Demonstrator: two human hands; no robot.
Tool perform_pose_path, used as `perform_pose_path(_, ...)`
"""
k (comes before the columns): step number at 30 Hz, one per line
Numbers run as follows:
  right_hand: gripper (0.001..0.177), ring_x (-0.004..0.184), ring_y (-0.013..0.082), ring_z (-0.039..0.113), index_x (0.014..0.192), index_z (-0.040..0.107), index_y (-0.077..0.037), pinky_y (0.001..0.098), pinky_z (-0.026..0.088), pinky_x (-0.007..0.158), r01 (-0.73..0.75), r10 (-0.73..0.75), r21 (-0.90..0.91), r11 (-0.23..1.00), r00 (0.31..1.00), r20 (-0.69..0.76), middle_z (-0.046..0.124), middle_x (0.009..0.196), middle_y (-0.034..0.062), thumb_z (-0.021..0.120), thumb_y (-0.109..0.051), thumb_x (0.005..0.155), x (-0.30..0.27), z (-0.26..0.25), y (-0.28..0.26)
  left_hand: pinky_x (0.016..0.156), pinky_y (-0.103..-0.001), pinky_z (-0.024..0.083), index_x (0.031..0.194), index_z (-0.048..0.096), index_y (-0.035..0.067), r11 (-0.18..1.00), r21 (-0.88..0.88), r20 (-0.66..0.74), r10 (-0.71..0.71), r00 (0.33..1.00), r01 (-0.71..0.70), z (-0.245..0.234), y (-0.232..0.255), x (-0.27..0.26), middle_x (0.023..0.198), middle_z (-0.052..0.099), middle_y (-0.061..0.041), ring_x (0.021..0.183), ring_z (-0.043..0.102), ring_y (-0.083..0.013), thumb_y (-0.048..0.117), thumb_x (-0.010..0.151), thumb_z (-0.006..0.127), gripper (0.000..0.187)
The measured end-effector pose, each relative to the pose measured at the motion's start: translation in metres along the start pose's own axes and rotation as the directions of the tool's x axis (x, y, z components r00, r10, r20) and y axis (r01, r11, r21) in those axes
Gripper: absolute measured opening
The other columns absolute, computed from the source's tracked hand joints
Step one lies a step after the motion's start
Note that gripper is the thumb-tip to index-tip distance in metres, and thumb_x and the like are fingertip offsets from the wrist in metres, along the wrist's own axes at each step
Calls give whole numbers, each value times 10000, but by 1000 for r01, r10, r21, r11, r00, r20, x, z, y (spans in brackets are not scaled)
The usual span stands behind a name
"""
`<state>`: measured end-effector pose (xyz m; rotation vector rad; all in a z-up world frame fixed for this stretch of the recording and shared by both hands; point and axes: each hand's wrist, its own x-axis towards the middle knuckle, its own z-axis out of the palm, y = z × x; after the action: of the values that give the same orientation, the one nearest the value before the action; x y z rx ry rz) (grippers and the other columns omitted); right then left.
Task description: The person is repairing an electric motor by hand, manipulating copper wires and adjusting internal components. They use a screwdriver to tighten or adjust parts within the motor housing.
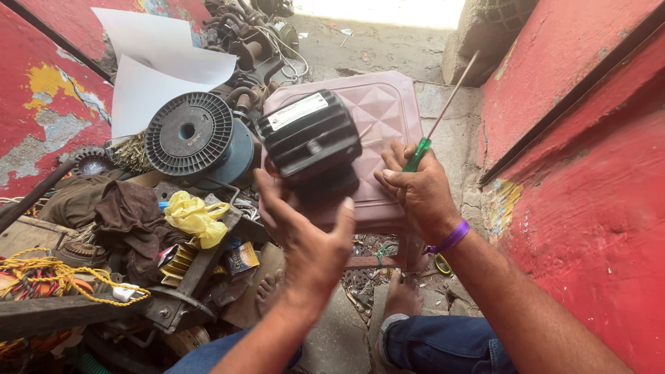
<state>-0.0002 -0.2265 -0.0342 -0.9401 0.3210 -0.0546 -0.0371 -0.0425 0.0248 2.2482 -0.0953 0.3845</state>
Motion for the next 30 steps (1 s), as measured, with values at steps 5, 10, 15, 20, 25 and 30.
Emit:
perform_pose_path(5, 252, 1086, 293, 655, 1130, 531, -73, 399, 586, 882, -49, 22, -361, 931, 997, -79, 651, 1243, 200, 625, -37, 899, -10, 6, -4, 1306, -488, 295, 1636, -228, 17, 853, -507, 241, 1, 971, 125, 15, 21, -22, 1682, 152, -372, 1567, 333, -480, 132, 874, 678, 1190)
perform_pose_path(10, 444, 839, 313, 744, 1129, 582, 9, 452, 584, 745, -133, -158, -902, 411, 964, -215, 724, 959, 214, 688, -387, 956, -8, -2, -18, 1280, -508, 265, 1615, -185, 36, 885, -466, 232, 128, 964, -5, 43, 31, -18, 1619, 115, -441, 1553, 241, -561, 37, 826, 696, 1183)
perform_pose_path(15, 559, 943, 418, 728, 1167, 643, -20, 507, 558, 833, -20, -244, -998, 60, 969, -34, 721, 963, 271, 653, -535, 949, -5, -3, -19, 1184, -506, 414, 1618, 77, -1, 879, -477, 238, 146, 960, -15, 37, 28, -4, 1570, 331, -390, 1425, 458, -515, 87, 841, 637, 962)
perform_pose_path(20, 582, 936, 454, 719, 1247, 619, -108, 540, 547, 825, -123, -203, -973, -194, 976, -83, 733, 933, 280, 638, -584, 914, -17, 29, -16, 889, -417, 585, 1267, 626, 82, 995, -102, 583, 47, 811, 16, 4, 11, 3, 1143, 736, -154, 964, 752, -283, 209, 942, 610, 350)
perform_pose_path(25, 477, 843, 372, 739, 1180, 653, -119, 478, 569, 718, 42, -217, -964, -264, 971, 101, 742, 932, 206, 683, -532, 943, -31, 43, -26, 765, -363, 588, 1049, 752, 82, 927, 183, 296, 266, 917, -328, -32, -24, 23, 995, 673, -121, 907, 681, -254, 189, 952, 722, 147)
perform_pose_path(30, 306, 949, 299, 726, 1199, 693, -123, 400, 589, 773, 731, -253, -574, -369, 515, 819, 705, 1211, 79, 716, -114, 894, -31, 43, -37, 1160, -550, 414, 1243, 740, 159, 792, 301, 121, 521, 845, -531, -31, -45, 35, 1476, 328, -263, 1372, 398, -476, 272, 925, 742, 338)
